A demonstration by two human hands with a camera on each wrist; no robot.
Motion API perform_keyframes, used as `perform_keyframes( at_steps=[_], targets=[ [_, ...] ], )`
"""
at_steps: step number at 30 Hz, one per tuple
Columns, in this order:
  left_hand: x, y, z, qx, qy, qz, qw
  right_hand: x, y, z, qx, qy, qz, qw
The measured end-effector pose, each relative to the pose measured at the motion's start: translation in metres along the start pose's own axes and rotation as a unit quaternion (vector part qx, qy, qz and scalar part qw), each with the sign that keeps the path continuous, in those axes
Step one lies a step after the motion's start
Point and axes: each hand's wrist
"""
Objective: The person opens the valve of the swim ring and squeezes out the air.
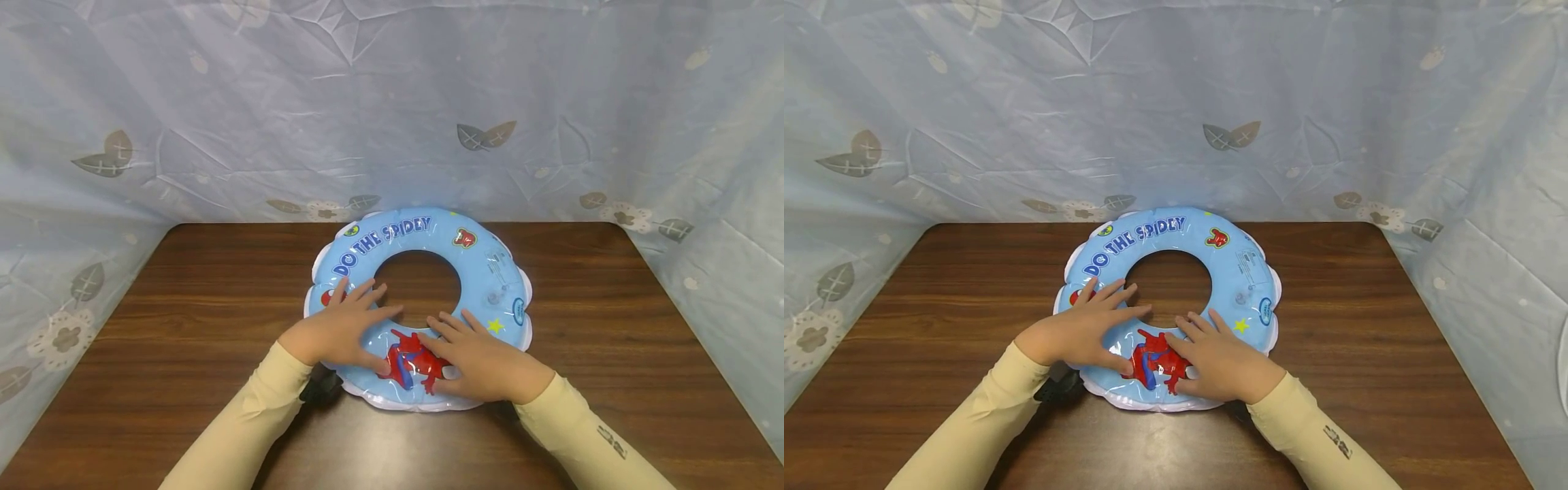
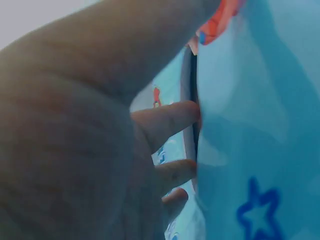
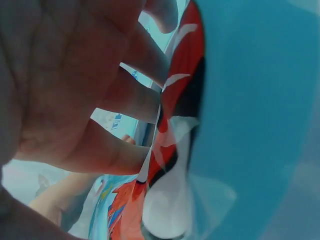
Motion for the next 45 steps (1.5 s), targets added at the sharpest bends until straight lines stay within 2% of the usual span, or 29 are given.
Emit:
perform_keyframes(
  at_steps=[6, 10, 20, 30, 39, 45],
  targets=[
    [0.009, -0.004, -0.002, -0.030, -0.019, 0.022, 0.9991, 0.002, -0.001, -0.002, 0.001, 0.009, 0.009, 0.9999],
    [0.011, -0.004, -0.006, -0.041, -0.028, 0.024, 0.9985, 0.002, -0.002, -0.003, 0.000, 0.008, 0.010, 0.9999],
    [0.017, -0.006, -0.010, -0.045, -0.055, 0.012, 0.9974, 0.006, -0.002, -0.003, 0.010, -0.004, 0.015, 0.9998],
    [0.017, -0.005, -0.012, -0.045, -0.058, 0.010, 0.9972, 0.008, -0.002, -0.003, 0.003, -0.001, 0.009, 1.0000],
    [0.014, -0.003, -0.009, -0.039, -0.042, 0.019, 0.9982, 0.007, -0.002, -0.001, 0.013, -0.005, 0.018, 0.9997],
    [0.002, 0.001, -0.001, -0.025, -0.004, 0.011, 0.9996, 0.003, 0.000, -0.002, 0.032, 0.005, -0.008, 0.9994]
  ],
)
Point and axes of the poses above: each hand's wrist, its own y-axis away from the middle knuckle, its own x-axis out of the palm, z = x × y, and after that the axes turned 12 degrees about -x, right-handed
